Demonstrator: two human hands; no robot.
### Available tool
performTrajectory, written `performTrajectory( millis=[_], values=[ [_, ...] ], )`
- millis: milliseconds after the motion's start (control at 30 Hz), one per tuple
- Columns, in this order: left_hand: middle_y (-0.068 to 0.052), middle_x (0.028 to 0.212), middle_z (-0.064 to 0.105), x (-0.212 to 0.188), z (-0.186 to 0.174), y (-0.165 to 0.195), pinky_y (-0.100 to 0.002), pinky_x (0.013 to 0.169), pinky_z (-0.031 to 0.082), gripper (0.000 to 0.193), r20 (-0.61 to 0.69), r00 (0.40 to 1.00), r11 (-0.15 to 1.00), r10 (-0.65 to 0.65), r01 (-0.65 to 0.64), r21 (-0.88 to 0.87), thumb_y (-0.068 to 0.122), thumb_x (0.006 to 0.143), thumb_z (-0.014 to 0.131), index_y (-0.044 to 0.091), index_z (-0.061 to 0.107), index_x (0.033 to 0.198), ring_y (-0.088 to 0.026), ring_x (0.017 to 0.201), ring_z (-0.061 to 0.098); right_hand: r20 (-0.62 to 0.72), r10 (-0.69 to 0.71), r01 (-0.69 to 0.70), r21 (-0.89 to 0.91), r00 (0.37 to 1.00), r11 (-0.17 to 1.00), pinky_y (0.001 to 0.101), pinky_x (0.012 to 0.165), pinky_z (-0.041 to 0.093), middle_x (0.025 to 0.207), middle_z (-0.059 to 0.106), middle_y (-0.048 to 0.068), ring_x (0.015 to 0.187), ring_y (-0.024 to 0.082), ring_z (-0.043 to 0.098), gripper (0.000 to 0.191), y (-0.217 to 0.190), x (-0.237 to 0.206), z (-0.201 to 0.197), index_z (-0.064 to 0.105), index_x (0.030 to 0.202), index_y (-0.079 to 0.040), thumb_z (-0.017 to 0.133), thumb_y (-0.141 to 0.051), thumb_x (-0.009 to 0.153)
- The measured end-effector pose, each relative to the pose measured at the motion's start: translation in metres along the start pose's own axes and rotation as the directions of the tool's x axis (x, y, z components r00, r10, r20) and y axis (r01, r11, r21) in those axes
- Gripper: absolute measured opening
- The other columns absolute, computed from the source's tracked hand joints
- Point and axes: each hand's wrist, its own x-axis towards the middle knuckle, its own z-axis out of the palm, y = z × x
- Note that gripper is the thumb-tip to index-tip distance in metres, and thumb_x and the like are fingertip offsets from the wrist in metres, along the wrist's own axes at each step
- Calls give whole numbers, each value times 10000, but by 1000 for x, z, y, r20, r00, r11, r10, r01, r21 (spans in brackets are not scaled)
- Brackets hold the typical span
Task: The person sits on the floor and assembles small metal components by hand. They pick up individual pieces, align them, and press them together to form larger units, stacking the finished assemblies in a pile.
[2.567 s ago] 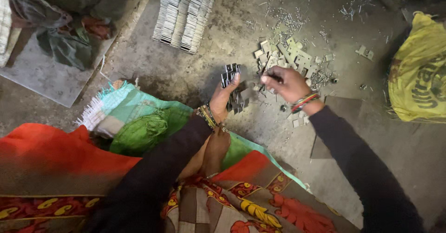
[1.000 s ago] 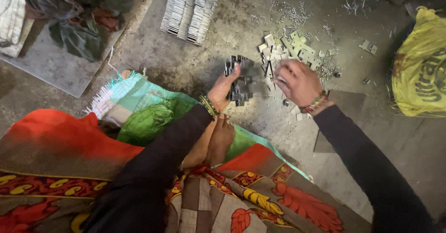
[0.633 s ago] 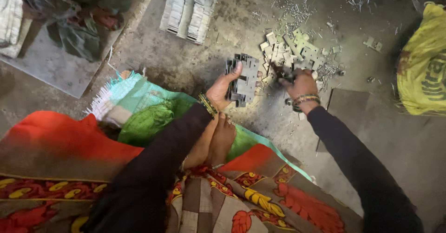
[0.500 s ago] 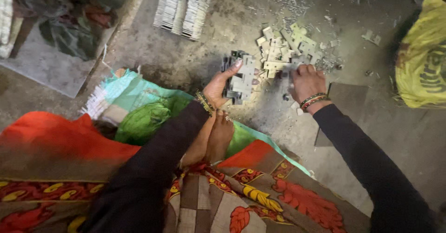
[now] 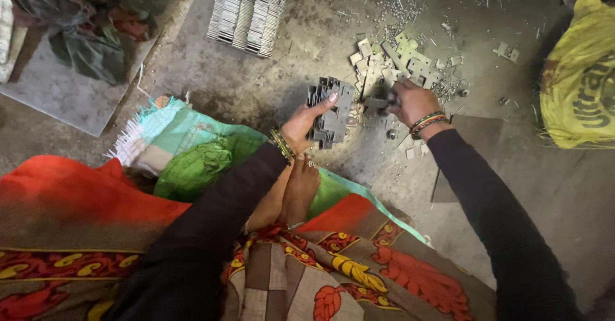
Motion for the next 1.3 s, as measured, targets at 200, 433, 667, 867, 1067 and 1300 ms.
performTrajectory(
  millis=[200, 433, 667, 867, 1067, 1300],
  values=[
    [-20, 916, 723, 0, 1, 2, -319, 623, 558, 371, -25, 998, 999, 50, -51, -20, 397, 931, 782, 93, 701, 1126, -123, 710, 675, -210, -154, 159, 4, 965, 987, 405, 733, 577, 1051, 619, 73, 885, 277, 671, 235, -33, -18, -44, 626, 1066, -97, 781, -187, 914],
    [-32, 999, 752, 2, 2, 10, -333, 688, 588, 445, -173, 985, 999, -23, 26, 19, 360, 844, 838, 55, 727, 1148, -146, 797, 714, -263, -147, 107, -160, 954, 981, 428, 776, 571, 1049, 662, 73, 977, 288, 666, 238, -48, 4, -35, 687, 1038, -116, 755, -145, 812],
    [13, 978, 716, 10, -3, -7, -312, 710, 561, 417, -212, 953, 974, 216, -198, 106, 377, 821, 855, 98, 719, 1100, -111, 824, 675, -316, -126, 111, -63, 940, 992, 438, 861, 568, 1065, 679, 86, 1073, 308, 650, 227, -70, 20, -14, 689, 1052, -108, 741, -161, 837],
    [23, 987, 688, 8, -6, 1, -304, 732, 560, 429, -271, 903, 942, 335, -321, 94, 392, 852, 827, 110, 677, 1138, -100, 835, 660, -125, 346, -353, -41, 930, 935, 489, 715, 574, 1110, 632, 204, 955, 384, 658, 586, -135, 62, 0, 664, 1038, 23, 872, -271, 576],
    [29, 982, 672, 1, 2, 12, -322, 694, 549, 428, -281, 892, 932, 354, -360, 32, 379, 849, 833, 128, 664, 1152, -113, 810, 643, -6, 451, -412, 396, 893, 821, 464, 869, 579, 997, 758, 133, 948, 348, 746, 325, -121, 72, -16, 740, 1061, -124, 790, -374, 860],
    [21, 981, 692, -4, 8, 13, -331, 686, 568, 397, -286, 903, 942, 320, -335, -1, 343, 869, 816, 111, 672, 1157, -116, 808, 668, -63, 469, -447, 213, 881, 869, 520, 684, 558, 925, 721, 205, 850, 399, 717, 433, -137, 67, -27, 559, 1214, -74, 736, -326, 909]
  ],
)
